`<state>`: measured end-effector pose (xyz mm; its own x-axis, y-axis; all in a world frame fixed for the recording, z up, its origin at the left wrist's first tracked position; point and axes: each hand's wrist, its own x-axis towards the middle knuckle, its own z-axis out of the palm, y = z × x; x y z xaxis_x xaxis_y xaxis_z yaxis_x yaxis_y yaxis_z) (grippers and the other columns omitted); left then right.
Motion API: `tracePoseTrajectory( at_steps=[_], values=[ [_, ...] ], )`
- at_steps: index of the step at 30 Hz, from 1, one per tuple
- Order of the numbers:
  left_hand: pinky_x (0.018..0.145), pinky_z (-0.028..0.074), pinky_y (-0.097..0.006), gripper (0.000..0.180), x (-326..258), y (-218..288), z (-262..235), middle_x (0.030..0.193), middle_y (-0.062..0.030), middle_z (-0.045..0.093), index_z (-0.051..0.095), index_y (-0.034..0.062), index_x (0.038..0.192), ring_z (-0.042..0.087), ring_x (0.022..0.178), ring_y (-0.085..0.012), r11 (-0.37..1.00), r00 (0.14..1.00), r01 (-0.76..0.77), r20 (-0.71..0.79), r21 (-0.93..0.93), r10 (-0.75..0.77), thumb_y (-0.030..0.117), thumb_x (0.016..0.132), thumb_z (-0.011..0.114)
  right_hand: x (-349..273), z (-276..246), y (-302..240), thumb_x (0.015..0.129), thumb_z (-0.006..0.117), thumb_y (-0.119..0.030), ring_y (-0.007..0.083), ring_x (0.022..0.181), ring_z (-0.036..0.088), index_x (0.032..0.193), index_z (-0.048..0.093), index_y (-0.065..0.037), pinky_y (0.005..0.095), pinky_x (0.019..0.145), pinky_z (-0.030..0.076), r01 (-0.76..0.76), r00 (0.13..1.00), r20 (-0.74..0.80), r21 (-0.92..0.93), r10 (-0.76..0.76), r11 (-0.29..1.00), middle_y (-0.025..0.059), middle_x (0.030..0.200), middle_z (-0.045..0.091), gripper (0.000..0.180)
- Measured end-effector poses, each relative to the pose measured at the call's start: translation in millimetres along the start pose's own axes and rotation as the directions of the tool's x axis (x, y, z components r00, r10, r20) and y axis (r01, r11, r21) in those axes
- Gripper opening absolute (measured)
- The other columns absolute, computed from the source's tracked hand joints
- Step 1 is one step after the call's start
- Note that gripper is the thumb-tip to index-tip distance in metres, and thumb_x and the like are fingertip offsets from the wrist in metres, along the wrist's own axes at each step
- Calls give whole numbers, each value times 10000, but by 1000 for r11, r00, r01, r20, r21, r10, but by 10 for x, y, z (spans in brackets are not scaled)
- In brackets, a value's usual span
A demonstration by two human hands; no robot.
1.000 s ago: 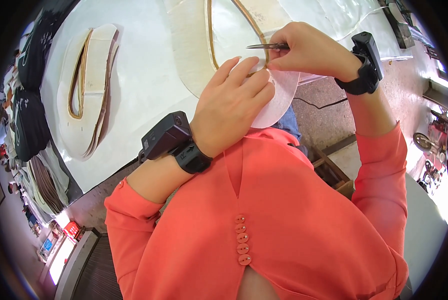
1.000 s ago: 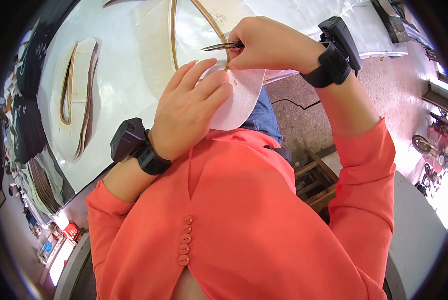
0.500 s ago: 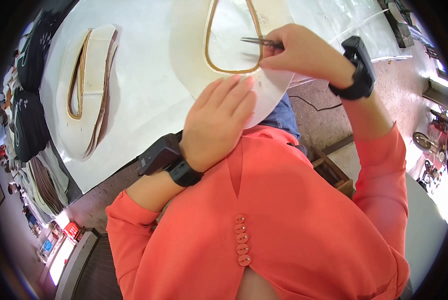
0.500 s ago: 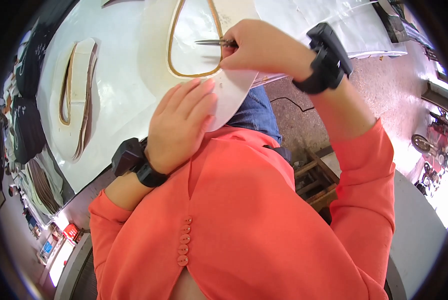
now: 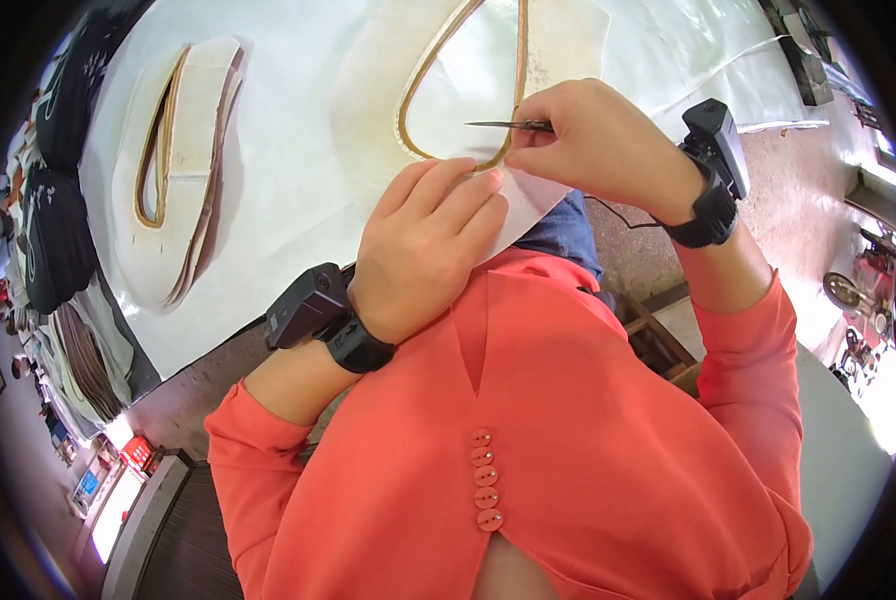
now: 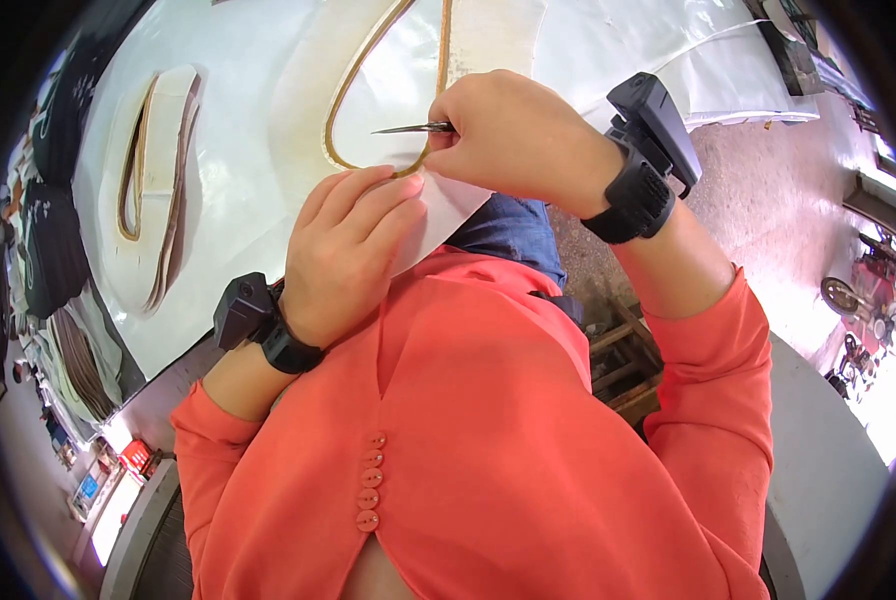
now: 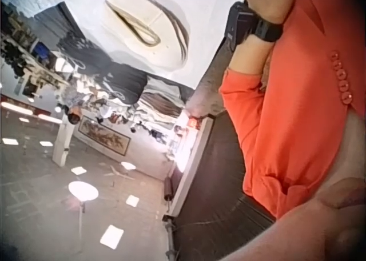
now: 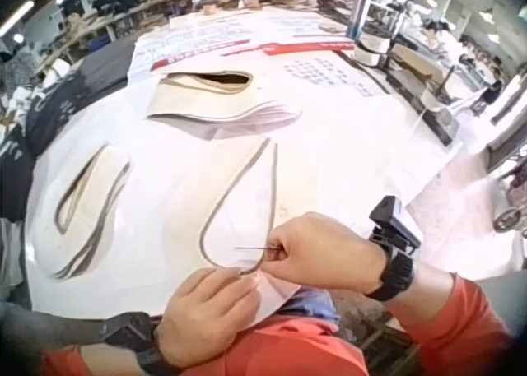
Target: The worker is using small scissors to carefully trim excess material from the lining of shoe upper components on a workbench.
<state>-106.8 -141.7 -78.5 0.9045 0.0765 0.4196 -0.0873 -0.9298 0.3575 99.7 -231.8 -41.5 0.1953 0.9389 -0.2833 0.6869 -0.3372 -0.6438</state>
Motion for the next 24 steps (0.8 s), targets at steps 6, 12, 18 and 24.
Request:
tracePoseTrajectory(
  at_steps=[6, 12, 18, 24],
  values=[
    [953, 513, -426, 191, 10, 21, -4, 1207, -51, 665, 664, 56, 1000, 617, 1161, -283, 999, 1000, 11, 28, 41, -12, 43, 810, 665, 59, -59, 15, 782, 675, -206, 383, 663, 641, 783, 697, 39, 423, 638, 504, 13, 996, 85, -32, -10, 999, 228, 695, 635, 246],
    [964, 510, -427, 198, 17, 31, 0, 1205, -46, 670, 664, 64, 1012, 615, 1172, -276, 998, 999, 19, 30, 62, -21, 48, 815, 664, 103, -150, 71, 778, 690, -221, 356, 676, 647, 787, 698, 36, 407, 648, 505, 135, 990, 33, -22, -135, 991, 220, 709, 644, 257],
    [957, 508, -425, 210, 19, 47, 36, 1179, -50, 676, 665, 63, 1028, 625, 1141, -268, 998, 999, 32, -9, 58, -32, 49, 819, 667, 117, -159, 41, 791, 695, -196, 250, 626, 570, 796, 683, 36, 354, 624, 474, 79, 994, 75, 72, -84, 994, 147, 667, 600, 233],
    [1003, 494, -419, 180, 65, 47, 115, 1127, -65, 645, 634, 48, 983, 597, 1162, -267, 997, 999, 22, -31, 78, -20, 99, 810, 641, 165, -134, 100, 797, 708, -165, 168, 606, 522, 810, 673, 34, 322, 604, 449, 64, 995, 82, 2, -64, 998, 96, 647, 564, 202]
  ],
)
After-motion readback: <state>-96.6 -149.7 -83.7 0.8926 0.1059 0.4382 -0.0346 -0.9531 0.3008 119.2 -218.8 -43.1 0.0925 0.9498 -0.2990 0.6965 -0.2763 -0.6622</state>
